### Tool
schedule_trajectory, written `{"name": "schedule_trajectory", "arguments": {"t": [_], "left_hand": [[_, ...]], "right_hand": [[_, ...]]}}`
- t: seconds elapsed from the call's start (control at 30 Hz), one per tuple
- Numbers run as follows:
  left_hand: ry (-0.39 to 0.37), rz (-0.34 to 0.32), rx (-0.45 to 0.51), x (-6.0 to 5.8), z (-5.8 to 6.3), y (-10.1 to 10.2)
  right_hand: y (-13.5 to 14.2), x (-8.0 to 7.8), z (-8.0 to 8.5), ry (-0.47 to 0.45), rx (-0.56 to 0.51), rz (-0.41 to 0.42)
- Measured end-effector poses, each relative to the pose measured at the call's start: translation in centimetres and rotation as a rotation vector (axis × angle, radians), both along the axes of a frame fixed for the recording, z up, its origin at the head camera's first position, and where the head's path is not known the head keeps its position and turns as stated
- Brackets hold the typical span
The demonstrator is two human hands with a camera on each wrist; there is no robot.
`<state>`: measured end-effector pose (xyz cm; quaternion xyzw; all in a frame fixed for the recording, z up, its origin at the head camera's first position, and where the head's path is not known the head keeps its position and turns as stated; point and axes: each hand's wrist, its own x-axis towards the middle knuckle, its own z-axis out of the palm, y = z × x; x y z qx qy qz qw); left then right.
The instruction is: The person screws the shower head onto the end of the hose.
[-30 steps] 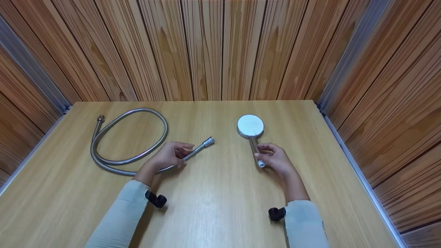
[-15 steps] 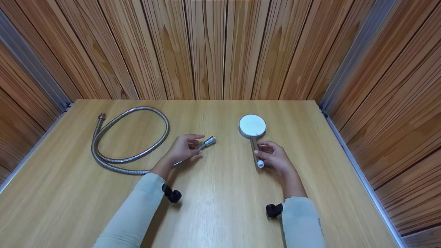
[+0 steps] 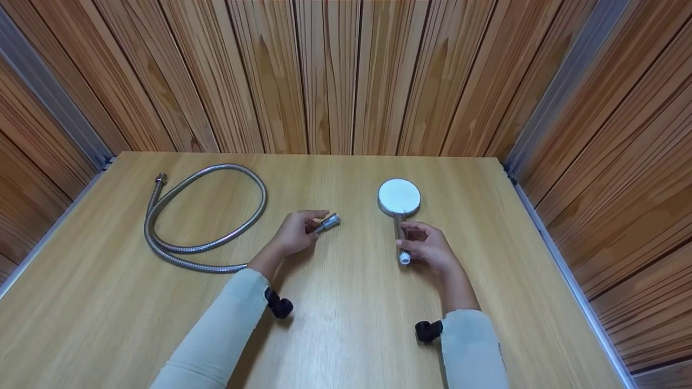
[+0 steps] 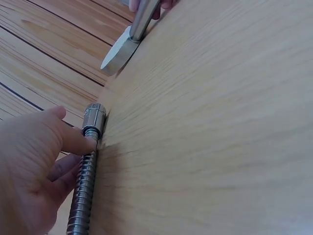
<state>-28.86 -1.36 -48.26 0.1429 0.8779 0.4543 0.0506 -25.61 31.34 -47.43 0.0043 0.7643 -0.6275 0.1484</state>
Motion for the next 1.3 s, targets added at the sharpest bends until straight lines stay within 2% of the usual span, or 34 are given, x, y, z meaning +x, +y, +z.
{"name": "schedule_trajectory", "arguments": {"t": [0.17,0.33,0.6,0.8,1.0,1.3], "left_hand": [[-0.042,-0.033,-0.007,0.4,0.2,-0.2],[-0.032,-0.049,-0.039,0.4,0.4,0.0],[0.021,0.010,-0.104,0.1,-0.1,0.8],[0.041,0.011,-0.129,0.1,-0.2,1.1],[0.014,0.008,-0.048,0.1,-0.2,1.2],[-0.029,-0.028,0.229,0.3,0.2,1.0]], "right_hand": [[0.1,0.3,-0.1,0.002,0.018,0.003],[-0.1,0.4,-0.2,0.012,-0.006,0.005],[-0.4,0.5,-0.3,-0.010,-0.061,0.022],[-0.6,0.7,-0.3,-0.045,-0.146,-0.014],[-0.6,0.8,-0.4,-0.069,-0.220,-0.045],[-0.7,1.1,-0.5,-0.045,-0.292,-0.071]]}}
